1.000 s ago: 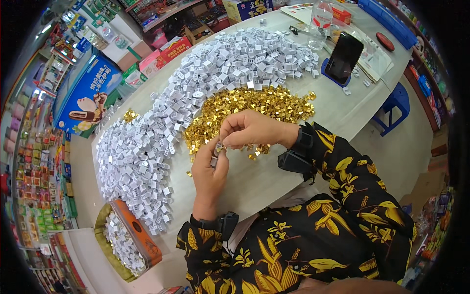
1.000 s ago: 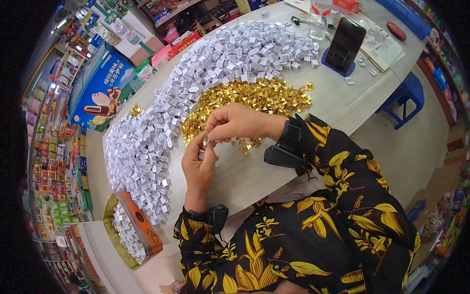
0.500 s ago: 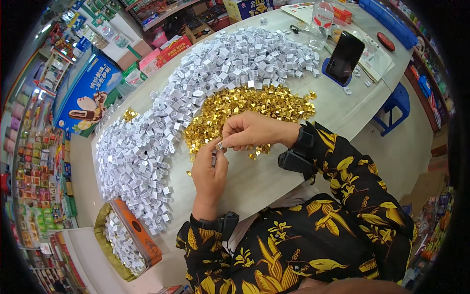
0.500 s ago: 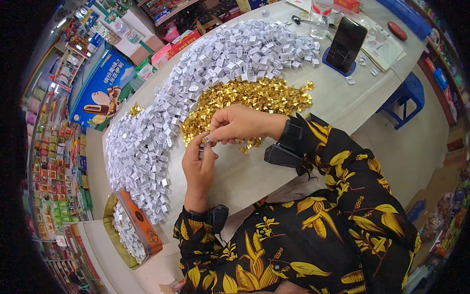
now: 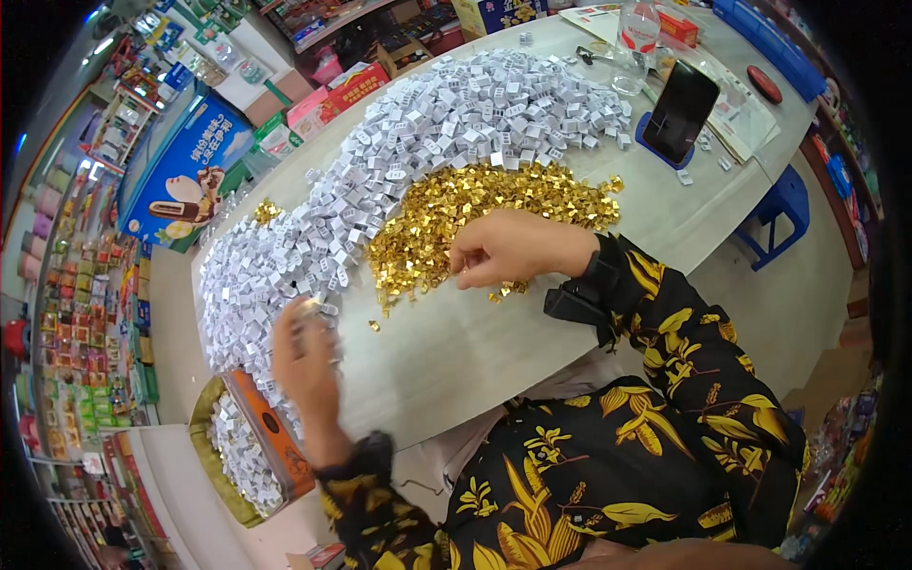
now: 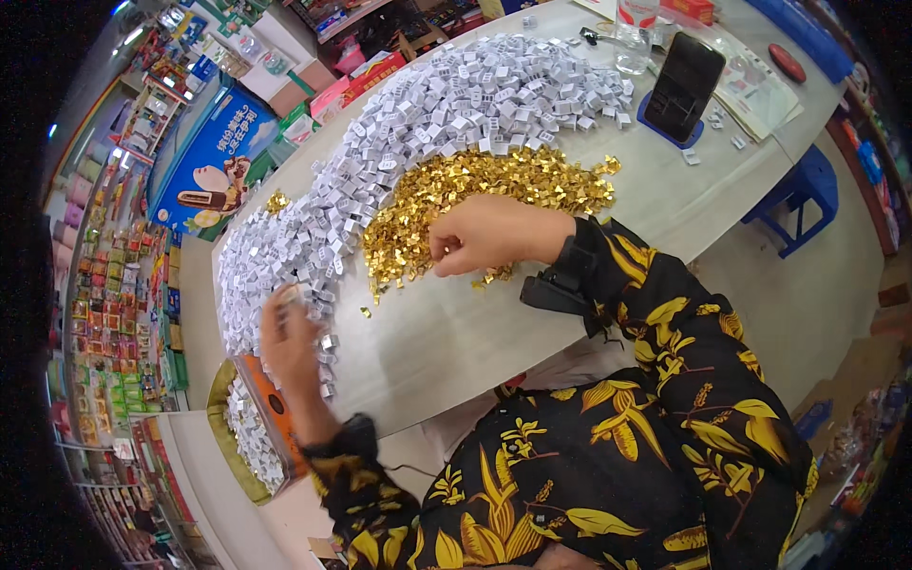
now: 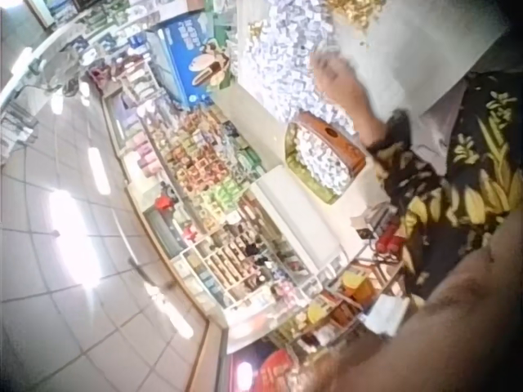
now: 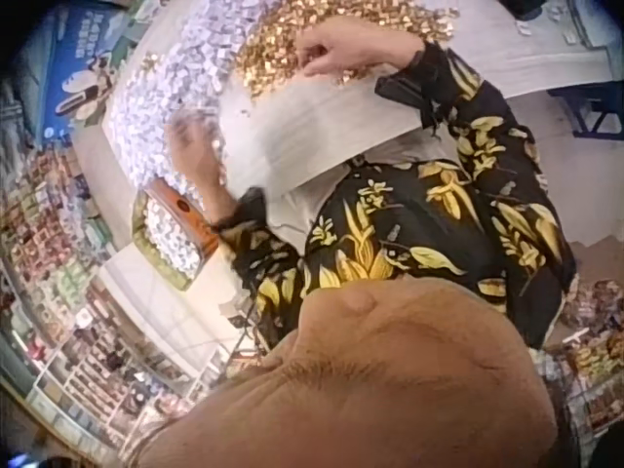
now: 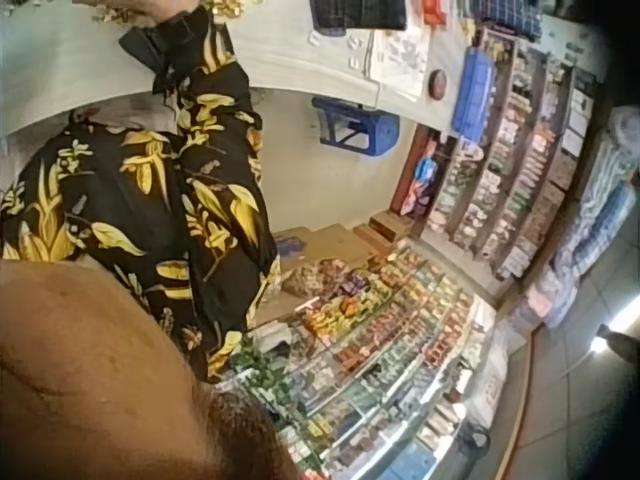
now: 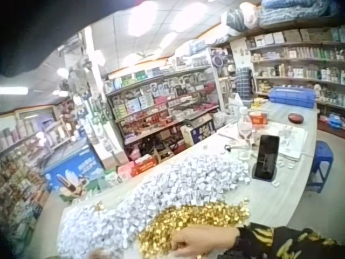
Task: Sorting and counting small gold and silver packets on a table.
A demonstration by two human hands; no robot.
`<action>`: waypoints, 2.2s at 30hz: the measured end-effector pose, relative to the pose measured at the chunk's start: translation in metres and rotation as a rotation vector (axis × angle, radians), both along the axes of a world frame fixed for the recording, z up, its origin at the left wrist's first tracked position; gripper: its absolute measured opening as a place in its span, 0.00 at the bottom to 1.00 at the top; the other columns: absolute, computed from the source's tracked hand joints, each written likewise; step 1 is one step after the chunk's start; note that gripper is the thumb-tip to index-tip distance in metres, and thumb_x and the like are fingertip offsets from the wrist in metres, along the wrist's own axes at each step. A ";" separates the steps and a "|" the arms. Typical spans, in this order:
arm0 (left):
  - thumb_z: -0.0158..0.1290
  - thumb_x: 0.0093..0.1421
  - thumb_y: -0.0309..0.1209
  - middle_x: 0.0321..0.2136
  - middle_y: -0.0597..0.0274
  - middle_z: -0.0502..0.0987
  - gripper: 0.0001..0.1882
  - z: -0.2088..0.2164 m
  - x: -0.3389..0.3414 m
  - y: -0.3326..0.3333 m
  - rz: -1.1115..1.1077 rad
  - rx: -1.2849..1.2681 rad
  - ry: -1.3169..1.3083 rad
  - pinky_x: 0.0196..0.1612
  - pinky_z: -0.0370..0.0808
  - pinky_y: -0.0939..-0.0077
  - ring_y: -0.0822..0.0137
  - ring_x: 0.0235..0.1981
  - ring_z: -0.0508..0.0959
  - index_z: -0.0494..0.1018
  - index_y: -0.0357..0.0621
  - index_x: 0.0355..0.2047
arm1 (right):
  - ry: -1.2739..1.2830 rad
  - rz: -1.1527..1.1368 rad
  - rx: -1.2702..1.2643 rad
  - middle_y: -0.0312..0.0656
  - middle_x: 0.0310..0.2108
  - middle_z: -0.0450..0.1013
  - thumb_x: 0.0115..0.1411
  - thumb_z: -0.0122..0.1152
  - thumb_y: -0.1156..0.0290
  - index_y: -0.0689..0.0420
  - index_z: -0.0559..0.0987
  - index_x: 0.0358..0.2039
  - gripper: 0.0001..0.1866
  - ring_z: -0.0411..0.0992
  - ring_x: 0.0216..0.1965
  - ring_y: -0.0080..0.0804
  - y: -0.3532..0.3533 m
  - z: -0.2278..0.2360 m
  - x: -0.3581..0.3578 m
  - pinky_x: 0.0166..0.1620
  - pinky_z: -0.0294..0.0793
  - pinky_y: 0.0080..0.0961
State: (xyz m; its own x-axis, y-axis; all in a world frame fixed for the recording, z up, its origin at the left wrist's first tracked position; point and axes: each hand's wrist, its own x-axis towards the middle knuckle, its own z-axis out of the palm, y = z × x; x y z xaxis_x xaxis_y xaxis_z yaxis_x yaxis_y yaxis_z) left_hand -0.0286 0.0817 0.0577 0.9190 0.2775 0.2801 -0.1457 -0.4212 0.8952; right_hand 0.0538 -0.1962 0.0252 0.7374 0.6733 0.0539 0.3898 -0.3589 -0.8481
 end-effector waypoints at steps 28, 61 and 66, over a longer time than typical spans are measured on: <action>0.52 0.56 0.33 0.30 0.51 0.72 0.12 -0.043 0.065 -0.008 -0.034 1.012 0.128 0.35 0.72 0.64 0.53 0.31 0.75 0.73 0.43 0.39 | -0.313 0.058 -0.191 0.38 0.28 0.74 0.50 0.57 0.66 0.52 0.78 0.29 0.07 0.74 0.30 0.37 0.007 -0.007 -0.005 0.32 0.72 0.32; 0.48 0.62 0.26 0.30 0.67 0.72 0.11 -0.047 0.029 -0.076 -0.395 -0.433 0.190 0.28 0.72 0.85 0.78 0.28 0.73 0.66 0.38 0.45 | -0.071 -0.111 0.274 0.33 0.29 0.72 0.54 0.59 0.71 0.56 0.78 0.33 0.06 0.72 0.29 0.21 0.017 -0.010 0.000 0.30 0.72 0.21; 0.47 0.62 0.25 0.32 0.63 0.75 0.13 -0.052 0.026 -0.080 -0.465 -0.465 0.233 0.29 0.73 0.84 0.76 0.30 0.75 0.66 0.38 0.47 | 0.275 -0.089 0.564 0.31 0.30 0.71 0.58 0.57 0.74 0.61 0.75 0.39 0.09 0.70 0.31 0.15 0.022 -0.014 0.000 0.32 0.70 0.16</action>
State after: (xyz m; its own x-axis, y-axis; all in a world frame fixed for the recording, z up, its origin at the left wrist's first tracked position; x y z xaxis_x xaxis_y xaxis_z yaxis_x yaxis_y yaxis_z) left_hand -0.0030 0.0021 0.0060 0.9932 -0.1162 0.0086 0.0000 0.0732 0.9973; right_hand 0.0542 -0.1740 0.0110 0.8265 0.5324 0.1829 0.1196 0.1514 -0.9812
